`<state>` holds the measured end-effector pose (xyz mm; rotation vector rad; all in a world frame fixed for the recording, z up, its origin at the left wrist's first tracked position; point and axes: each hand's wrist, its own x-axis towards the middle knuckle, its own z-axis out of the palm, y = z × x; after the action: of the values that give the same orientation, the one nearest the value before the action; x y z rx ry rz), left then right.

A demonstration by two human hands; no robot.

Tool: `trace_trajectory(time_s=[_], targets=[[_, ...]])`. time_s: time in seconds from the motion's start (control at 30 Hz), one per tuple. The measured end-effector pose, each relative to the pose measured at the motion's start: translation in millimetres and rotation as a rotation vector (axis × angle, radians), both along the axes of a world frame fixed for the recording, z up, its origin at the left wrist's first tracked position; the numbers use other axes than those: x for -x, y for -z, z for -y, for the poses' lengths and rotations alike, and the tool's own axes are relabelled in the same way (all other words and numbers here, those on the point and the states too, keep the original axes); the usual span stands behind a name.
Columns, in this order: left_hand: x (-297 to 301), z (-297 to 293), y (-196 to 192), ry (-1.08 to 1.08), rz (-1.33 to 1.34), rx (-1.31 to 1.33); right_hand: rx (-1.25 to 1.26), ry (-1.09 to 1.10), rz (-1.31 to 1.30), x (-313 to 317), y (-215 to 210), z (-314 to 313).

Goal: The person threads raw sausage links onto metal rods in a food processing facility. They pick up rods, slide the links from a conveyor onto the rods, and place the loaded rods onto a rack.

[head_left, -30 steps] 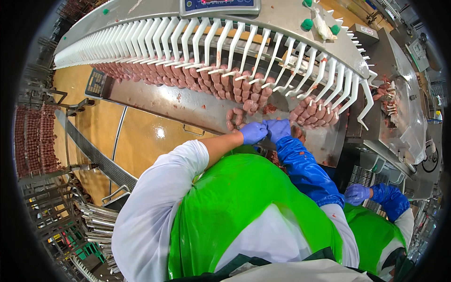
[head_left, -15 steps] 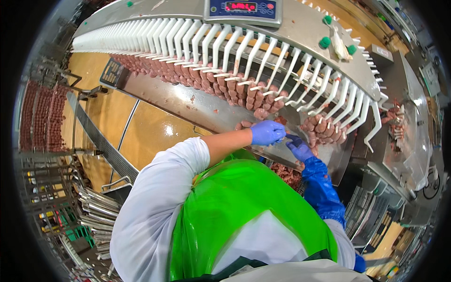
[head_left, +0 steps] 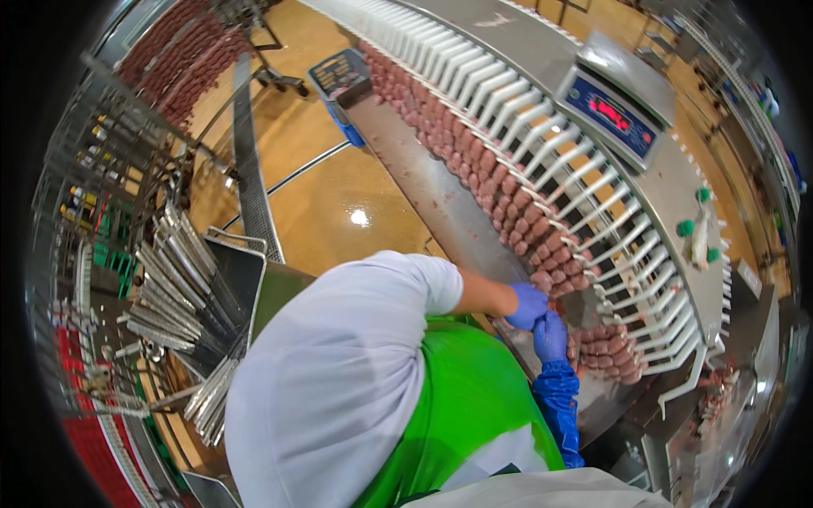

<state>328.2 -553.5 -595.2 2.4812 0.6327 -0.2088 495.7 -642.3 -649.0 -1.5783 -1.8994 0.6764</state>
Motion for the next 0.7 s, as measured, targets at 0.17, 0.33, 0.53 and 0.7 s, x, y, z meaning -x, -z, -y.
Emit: trace_trajectory(time_s=[0.17,0.33,0.53,0.7], targets=[[3.6,-2.8,-21.5,0.15,-0.022,-0.107,0.227,-0.079,-0.314,-18.7,-14.4,5.6],[45.3,-35.0,-4.4,0.318,0.334,-0.388,0.251,-0.081,-0.275,-14.3,-42.8,15.7],[126.9,-49.8,30.8,0.034,0.07,-0.361,0.154,-0.087,-0.464,-14.2,-99.3,16.7],[41.9,-5.8,25.7,0.01,0.48,0.147,0.165,-0.196,-0.578,28.7,-216.0,-13.3]])
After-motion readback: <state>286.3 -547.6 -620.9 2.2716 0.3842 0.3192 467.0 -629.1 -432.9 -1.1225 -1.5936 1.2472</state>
